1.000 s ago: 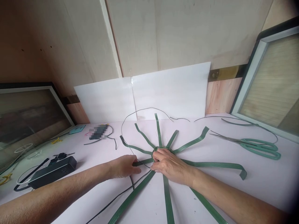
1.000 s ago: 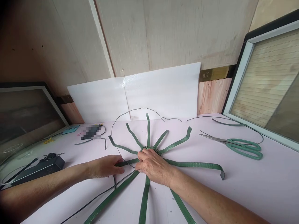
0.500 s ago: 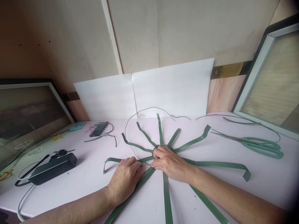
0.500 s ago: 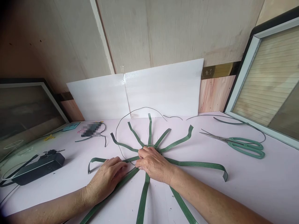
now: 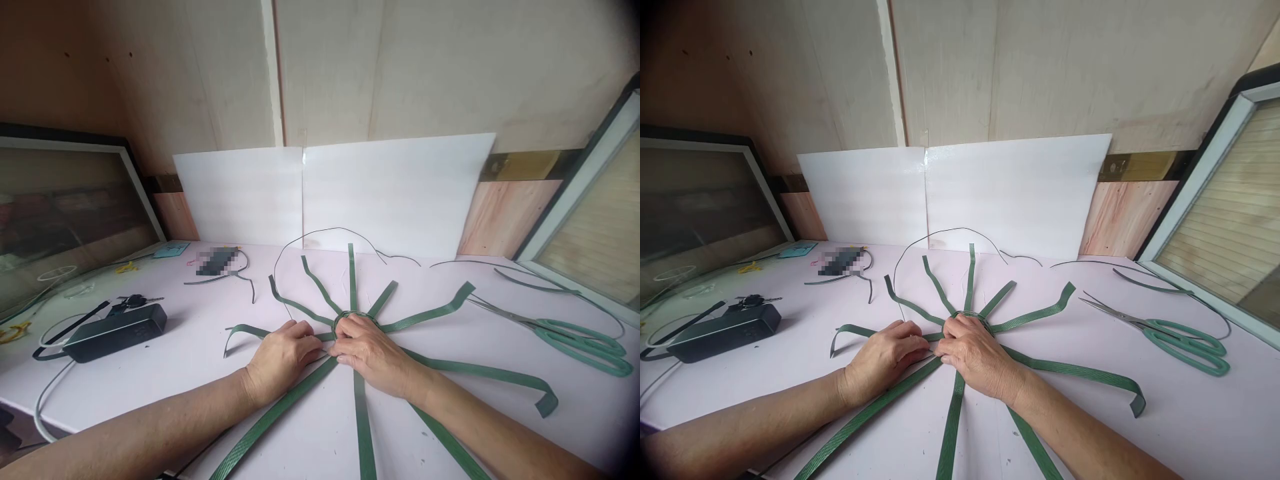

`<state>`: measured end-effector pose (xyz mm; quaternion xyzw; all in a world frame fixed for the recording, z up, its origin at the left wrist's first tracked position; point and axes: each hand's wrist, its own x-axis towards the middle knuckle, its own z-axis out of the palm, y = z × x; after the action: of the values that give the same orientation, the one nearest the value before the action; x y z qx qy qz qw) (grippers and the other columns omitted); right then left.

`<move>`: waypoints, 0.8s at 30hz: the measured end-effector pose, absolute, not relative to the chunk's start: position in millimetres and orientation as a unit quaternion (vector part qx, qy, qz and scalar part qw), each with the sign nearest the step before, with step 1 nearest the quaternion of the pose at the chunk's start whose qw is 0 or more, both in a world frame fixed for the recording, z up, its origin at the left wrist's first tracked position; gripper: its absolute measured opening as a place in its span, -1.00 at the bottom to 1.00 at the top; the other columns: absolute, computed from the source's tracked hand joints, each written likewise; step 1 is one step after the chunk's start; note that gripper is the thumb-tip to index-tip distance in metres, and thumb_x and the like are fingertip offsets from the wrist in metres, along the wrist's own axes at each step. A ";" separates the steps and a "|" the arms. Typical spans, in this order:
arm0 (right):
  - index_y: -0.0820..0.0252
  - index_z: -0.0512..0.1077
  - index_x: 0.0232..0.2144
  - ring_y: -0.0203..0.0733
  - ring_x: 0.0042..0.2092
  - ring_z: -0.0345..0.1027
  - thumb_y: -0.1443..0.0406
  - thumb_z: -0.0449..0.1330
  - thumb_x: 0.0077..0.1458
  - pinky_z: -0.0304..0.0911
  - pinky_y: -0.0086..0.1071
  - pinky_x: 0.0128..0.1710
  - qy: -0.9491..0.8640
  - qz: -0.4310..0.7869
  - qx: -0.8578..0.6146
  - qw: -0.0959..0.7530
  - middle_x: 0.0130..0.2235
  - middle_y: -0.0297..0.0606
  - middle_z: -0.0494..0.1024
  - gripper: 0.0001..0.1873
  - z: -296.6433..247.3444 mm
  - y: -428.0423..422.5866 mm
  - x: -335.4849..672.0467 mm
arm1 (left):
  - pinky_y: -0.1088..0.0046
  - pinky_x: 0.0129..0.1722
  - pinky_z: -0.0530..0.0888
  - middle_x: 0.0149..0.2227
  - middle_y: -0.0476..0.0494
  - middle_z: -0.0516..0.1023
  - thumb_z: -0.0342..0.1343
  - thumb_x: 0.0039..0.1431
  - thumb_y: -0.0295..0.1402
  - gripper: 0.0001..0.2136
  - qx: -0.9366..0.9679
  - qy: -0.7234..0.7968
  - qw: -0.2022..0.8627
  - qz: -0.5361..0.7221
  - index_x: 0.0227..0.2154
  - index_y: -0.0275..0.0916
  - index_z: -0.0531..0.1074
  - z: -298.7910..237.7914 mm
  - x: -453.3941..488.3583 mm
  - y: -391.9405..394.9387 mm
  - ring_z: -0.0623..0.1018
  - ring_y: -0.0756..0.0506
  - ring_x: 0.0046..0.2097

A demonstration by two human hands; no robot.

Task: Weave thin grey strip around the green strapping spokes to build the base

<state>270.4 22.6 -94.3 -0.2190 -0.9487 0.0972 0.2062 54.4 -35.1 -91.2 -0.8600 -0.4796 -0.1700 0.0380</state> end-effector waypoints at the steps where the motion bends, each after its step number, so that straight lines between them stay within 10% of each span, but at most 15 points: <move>1: 0.14 0.48 -0.34 -0.20 -0.20 0.15 0.50 0.18 0.15 0.13 -0.22 -0.08 -0.947 0.103 -0.220 0.209 -0.29 -0.30 0.30 -0.83 -94.8 22.6 270.6 | 0.47 -0.27 0.45 -0.27 -0.07 0.45 0.02 0.30 -0.42 -0.87 -0.857 -0.485 0.032 -0.172 -0.26 -0.20 0.48 -92.2 55.1 -30.7 0.46 -0.05 -0.23; 15: 0.24 0.28 -0.57 -0.27 -0.33 0.09 0.51 0.03 0.20 0.11 -0.30 -0.25 -0.941 0.079 -0.195 0.265 -0.38 -0.31 0.27 -0.69 -100.5 23.5 269.4 | 0.50 -0.39 0.36 -0.32 -0.10 0.40 0.00 0.23 -0.54 -0.93 -0.933 -0.345 0.033 -0.099 -0.34 -0.31 0.34 -88.4 70.1 36.5 0.39 -0.03 -0.37; 24: 0.17 0.46 -0.49 -0.29 -0.36 0.27 0.45 0.12 0.06 0.18 -0.41 -0.35 -0.827 0.319 -0.352 0.299 -0.42 -0.36 0.44 -0.83 -92.8 34.8 261.0 | 0.55 -0.44 0.29 -0.37 -0.02 0.43 0.03 0.18 -0.59 -0.90 -0.916 -0.370 -0.054 -0.145 -0.37 -0.28 0.33 -94.5 70.7 43.7 0.40 0.01 -0.41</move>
<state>261.0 34.8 -92.8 -0.3525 -0.8272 0.3193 0.2993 70.7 43.7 -94.5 -0.9160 -0.3701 -0.1449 -0.0542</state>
